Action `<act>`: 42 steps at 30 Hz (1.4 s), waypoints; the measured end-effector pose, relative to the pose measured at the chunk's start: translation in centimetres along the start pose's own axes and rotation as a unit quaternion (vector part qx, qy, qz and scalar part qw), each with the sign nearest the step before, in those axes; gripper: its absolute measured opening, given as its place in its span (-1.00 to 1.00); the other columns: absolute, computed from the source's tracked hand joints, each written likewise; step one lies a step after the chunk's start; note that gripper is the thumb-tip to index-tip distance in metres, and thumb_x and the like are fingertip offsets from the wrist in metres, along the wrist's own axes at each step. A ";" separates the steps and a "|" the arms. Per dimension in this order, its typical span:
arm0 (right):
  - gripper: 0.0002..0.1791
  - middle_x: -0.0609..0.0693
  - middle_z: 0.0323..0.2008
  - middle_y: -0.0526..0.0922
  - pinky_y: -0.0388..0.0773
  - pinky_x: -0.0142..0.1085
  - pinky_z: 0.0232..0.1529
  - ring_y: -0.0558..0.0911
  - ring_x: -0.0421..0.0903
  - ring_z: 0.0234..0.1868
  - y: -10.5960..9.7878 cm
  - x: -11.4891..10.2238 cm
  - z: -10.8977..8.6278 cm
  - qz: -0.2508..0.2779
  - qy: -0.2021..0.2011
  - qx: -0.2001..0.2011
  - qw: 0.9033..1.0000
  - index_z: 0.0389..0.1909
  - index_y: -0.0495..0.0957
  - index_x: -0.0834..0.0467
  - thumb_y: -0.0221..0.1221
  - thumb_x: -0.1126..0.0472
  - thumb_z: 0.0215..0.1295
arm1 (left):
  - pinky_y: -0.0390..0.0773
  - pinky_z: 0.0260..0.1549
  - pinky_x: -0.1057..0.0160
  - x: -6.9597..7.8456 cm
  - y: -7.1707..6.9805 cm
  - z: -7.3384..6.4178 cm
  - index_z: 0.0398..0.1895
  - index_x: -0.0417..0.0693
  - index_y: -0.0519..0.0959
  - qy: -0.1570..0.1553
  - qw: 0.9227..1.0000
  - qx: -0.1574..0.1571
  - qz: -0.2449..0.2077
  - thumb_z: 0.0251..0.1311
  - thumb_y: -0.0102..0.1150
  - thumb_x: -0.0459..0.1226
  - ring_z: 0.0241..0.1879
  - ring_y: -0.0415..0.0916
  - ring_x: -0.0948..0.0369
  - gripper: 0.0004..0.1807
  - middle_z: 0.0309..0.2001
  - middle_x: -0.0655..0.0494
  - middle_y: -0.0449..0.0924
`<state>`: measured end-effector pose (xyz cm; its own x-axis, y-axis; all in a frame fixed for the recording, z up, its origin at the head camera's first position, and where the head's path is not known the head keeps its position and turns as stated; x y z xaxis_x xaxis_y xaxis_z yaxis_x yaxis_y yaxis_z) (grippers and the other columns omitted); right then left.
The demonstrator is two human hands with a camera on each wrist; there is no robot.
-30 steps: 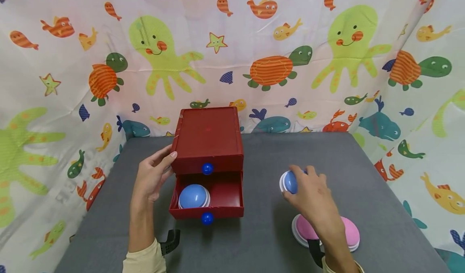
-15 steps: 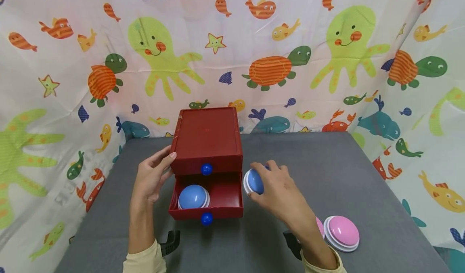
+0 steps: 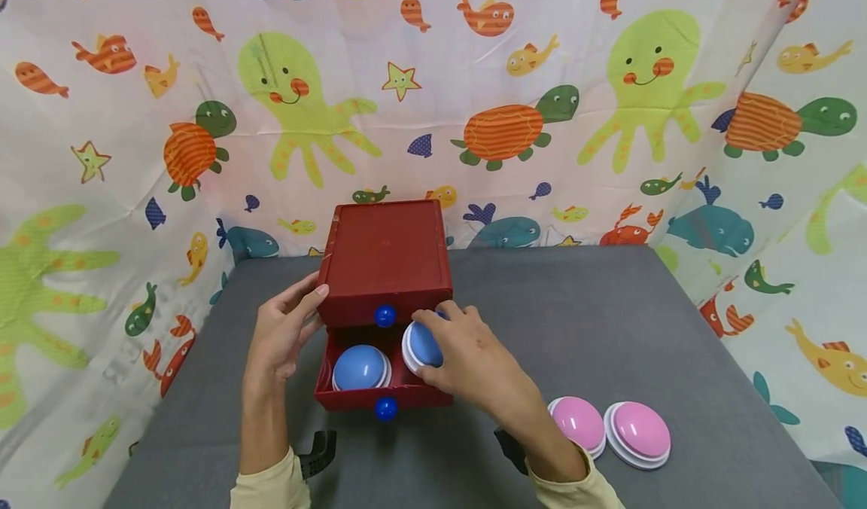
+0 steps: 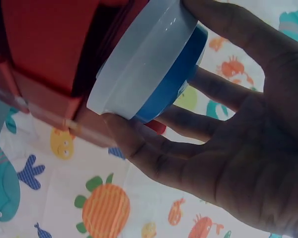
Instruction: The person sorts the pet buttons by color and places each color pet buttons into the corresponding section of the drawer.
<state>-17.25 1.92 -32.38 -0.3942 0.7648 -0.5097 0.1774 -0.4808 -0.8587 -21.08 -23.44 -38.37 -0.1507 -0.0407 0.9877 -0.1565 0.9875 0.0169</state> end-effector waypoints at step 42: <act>-0.67 0.03 -0.49 0.65 0.72 -0.25 -0.42 0.53 -0.10 -0.54 5.8 -1.7 2.7 -0.221 0.006 0.013 0.975 -0.26 0.76 0.15 0.51 -0.02 0.16 | 0.58 0.25 0.23 -0.1 0.1 0.0 0.59 0.12 0.32 0.006 1.000 0.004 0.009 0.33 0.30 0.13 0.45 0.47 0.03 -0.18 0.57 0.07 0.32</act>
<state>-17.99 -3.39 -36.35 -0.4160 0.9049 -0.0898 -0.0304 -0.1126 -0.9932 -21.09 -23.37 -38.51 -0.1411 -0.0207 0.9898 -0.1615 0.9869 -0.0024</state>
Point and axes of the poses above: each hand's wrist, its own z-axis towards the middle knuckle, its own y-axis out of the palm, x = y × z, the point moved 8 cm from there along z, towards the middle knuckle
